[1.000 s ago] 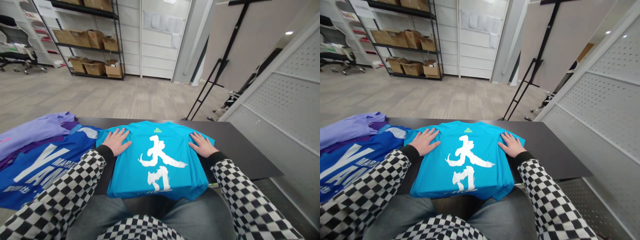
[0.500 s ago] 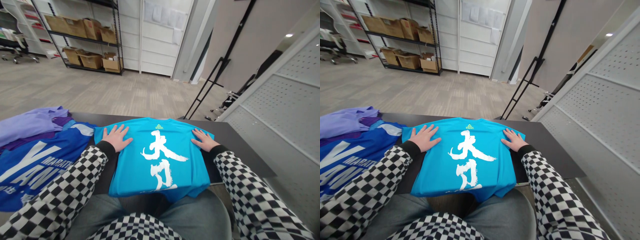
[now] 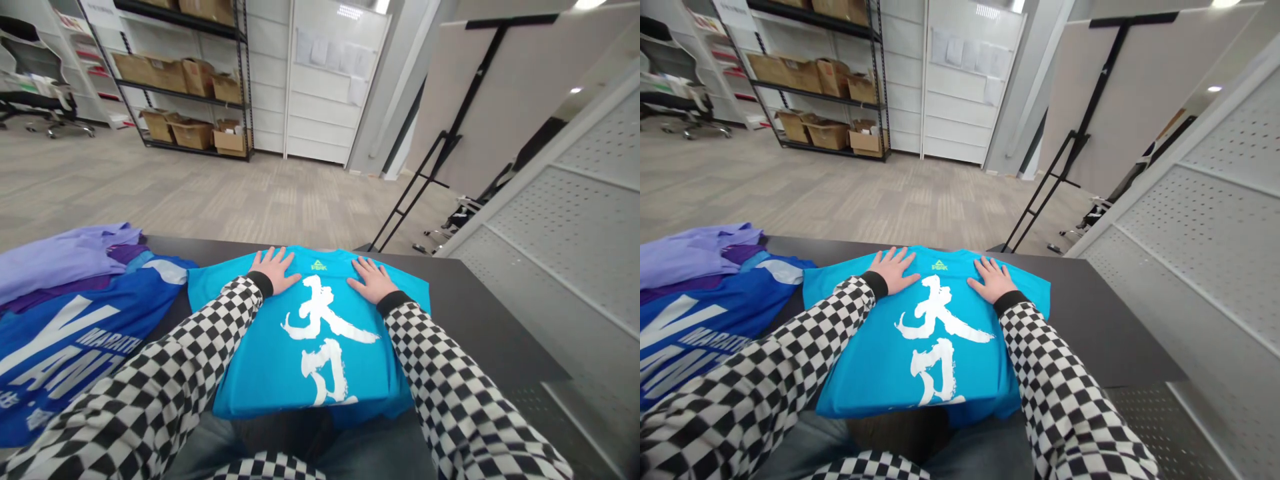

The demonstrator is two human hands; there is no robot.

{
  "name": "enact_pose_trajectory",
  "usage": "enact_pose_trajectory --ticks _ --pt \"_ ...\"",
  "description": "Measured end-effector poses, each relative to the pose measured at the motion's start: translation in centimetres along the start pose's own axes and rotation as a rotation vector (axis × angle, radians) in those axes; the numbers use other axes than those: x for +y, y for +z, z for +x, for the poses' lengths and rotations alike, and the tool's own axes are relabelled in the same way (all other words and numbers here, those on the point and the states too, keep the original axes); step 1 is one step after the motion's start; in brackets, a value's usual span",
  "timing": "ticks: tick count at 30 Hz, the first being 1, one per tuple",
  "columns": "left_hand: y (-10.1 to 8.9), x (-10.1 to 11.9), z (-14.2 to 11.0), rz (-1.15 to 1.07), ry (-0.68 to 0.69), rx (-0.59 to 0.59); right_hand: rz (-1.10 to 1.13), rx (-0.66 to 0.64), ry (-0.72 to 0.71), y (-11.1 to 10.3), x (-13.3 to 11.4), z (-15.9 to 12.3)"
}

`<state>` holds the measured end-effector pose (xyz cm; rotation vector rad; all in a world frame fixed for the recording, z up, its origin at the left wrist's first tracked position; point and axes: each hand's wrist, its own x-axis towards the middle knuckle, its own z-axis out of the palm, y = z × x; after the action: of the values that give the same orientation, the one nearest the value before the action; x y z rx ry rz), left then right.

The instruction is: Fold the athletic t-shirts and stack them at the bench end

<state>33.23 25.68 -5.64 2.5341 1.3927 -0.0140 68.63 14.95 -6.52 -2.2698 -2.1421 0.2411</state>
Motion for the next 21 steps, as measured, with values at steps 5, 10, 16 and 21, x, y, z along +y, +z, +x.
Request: enact_pose_trajectory --ticks 5,10,16,21 --pt "1.1 -1.5 0.7 0.006 0.013 -0.006 -0.01 -0.018 -0.024 0.1 0.5 0.1" --pt "0.6 -0.3 -0.1 0.031 0.021 0.084 0.013 0.001 -0.019 -0.7 0.3 0.2" --pt "0.3 2.1 -1.2 0.015 0.217 0.03 -0.028 0.041 -0.189 -1.1 -1.5 1.4" --pt "1.3 1.0 -0.6 0.005 0.206 -0.007 0.009 -0.014 -0.208 0.0 -1.2 2.7"
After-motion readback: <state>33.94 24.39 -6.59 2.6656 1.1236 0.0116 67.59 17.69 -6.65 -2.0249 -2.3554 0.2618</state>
